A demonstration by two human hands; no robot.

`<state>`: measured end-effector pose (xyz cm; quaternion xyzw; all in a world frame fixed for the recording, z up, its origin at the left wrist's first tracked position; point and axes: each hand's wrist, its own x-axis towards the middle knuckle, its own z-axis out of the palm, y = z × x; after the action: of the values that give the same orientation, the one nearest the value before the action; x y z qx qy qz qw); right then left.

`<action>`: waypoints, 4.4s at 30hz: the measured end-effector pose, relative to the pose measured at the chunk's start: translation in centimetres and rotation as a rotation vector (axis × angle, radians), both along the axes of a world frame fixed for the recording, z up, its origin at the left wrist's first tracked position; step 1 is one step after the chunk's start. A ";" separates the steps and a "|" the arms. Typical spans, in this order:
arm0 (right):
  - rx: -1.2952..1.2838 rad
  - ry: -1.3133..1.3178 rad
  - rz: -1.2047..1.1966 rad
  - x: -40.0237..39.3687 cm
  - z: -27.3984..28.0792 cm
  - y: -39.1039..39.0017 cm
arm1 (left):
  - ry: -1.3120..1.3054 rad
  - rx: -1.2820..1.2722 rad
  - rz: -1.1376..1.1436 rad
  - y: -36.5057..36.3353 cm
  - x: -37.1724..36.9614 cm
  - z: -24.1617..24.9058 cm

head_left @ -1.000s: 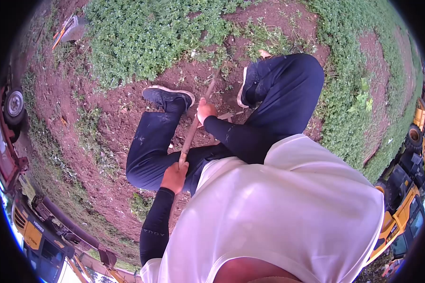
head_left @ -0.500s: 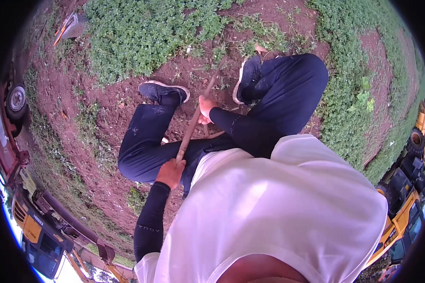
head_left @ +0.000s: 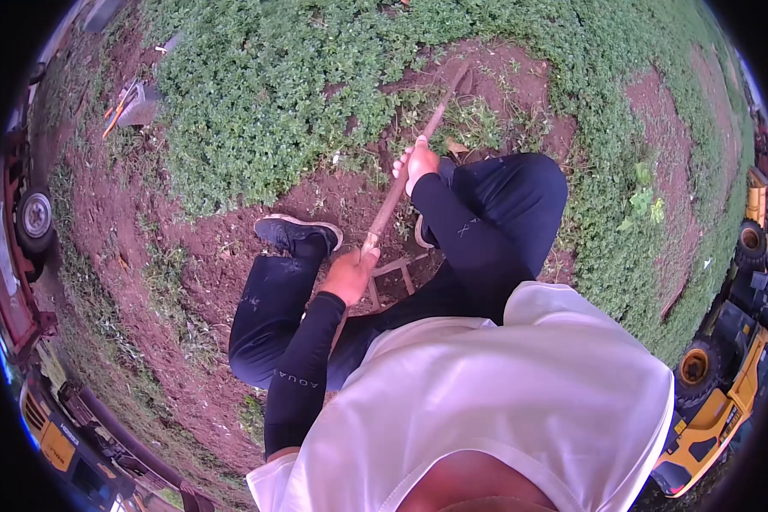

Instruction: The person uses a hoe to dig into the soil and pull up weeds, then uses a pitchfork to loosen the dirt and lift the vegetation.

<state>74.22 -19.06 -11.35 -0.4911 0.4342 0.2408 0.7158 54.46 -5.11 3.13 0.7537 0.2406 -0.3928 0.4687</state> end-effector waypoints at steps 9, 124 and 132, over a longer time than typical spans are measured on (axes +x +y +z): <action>-0.150 -0.051 -0.191 18.1 -8.8 -0.2 | -0.149 0.060 -0.031 -0.9 17.4 -8.3; -0.597 -0.084 0.374 16.7 -12.0 23.9 | -0.021 0.139 0.152 18.4 13.7 -12.9; -0.665 -0.184 0.619 3.7 -10.6 22.4 | 0.001 0.129 0.352 12.3 0.8 -9.7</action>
<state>77.92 3.30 -21.97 -0.8198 0.2554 0.2464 0.4494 55.25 7.22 -6.56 0.7282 0.3937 -0.2891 0.4808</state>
